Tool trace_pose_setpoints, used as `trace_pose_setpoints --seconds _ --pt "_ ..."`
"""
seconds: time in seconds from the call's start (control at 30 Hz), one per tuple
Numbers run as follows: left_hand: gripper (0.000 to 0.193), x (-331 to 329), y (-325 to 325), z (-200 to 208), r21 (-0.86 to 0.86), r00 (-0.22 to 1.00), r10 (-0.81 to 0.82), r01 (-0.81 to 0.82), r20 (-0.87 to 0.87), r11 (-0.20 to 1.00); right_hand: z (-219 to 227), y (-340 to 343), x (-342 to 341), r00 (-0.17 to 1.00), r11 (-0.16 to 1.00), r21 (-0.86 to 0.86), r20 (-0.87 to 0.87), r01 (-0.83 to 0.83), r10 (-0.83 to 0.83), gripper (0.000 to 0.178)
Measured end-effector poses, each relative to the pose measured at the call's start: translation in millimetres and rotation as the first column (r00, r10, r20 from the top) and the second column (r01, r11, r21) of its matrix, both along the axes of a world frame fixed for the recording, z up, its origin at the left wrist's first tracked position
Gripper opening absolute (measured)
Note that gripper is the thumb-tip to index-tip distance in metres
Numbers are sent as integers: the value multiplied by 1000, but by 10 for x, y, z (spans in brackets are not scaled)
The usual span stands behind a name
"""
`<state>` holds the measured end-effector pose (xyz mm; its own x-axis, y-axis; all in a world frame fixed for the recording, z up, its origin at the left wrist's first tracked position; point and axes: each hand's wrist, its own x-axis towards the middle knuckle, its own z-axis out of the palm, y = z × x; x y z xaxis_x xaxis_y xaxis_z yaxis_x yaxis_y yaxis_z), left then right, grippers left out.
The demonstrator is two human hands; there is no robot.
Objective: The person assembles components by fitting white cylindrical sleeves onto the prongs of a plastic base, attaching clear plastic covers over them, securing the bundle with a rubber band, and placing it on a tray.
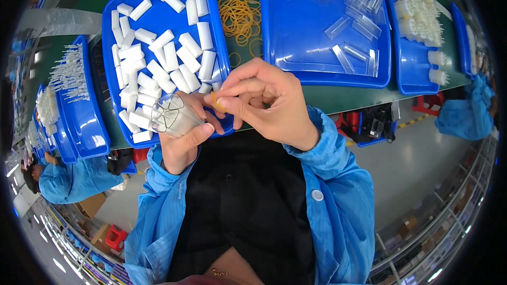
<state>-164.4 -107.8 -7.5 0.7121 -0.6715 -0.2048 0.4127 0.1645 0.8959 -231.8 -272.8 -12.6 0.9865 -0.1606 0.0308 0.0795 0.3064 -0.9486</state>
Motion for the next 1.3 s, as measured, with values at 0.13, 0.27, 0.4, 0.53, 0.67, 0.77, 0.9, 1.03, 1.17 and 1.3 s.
trace_pose_setpoints --seconds 0.13,0.27,0.4,0.53,0.67,0.77,0.9,1.03,1.17,1.3 --pt "23 -15 16 -32 51 1000 0 0 -9 999 -92 -87 -39 991 974 -197 48 -111 123 11" --pt "23 -13 -30 -16 -9 999 12 -12 -39 1000 38 -5 21 998 997 54 -37 -56 58 13" --pt "23 7 -21 -14 -16 999 -27 26 -32 1000 0 -73 -4 997 985 160 50 -70 63 21" --pt "22 -39 -40 -8 -29 997 -18 16 -69 999 -14 -107 -33 997 997 59 60 -53 49 25" --pt "20 19 49 -8 160 957 -172 136 233 978 5 -175 -1 986 947 -317 134 -52 99 36" --pt "21 40 38 -25 235 868 -239 147 435 961 156 -135 1 994 927 -372 68 -59 90 54" --pt "23 33 22 -20 282 844 -280 161 458 946 300 -111 46 979 856 -501 76 -125 188 65" --pt "25 -1 43 -96 259 800 -321 214 506 942 425 -93 119 933 689 -671 -12 -275 361 53" --pt "23 -4 11 6 325 795 -338 189 504 927 492 -62 191 891 553 -750 -105 -362 441 46" --pt "19 91 73 42 172 889 -132 61 439 983 419 -48 170 955 866 -419 -9 -272 295 61"
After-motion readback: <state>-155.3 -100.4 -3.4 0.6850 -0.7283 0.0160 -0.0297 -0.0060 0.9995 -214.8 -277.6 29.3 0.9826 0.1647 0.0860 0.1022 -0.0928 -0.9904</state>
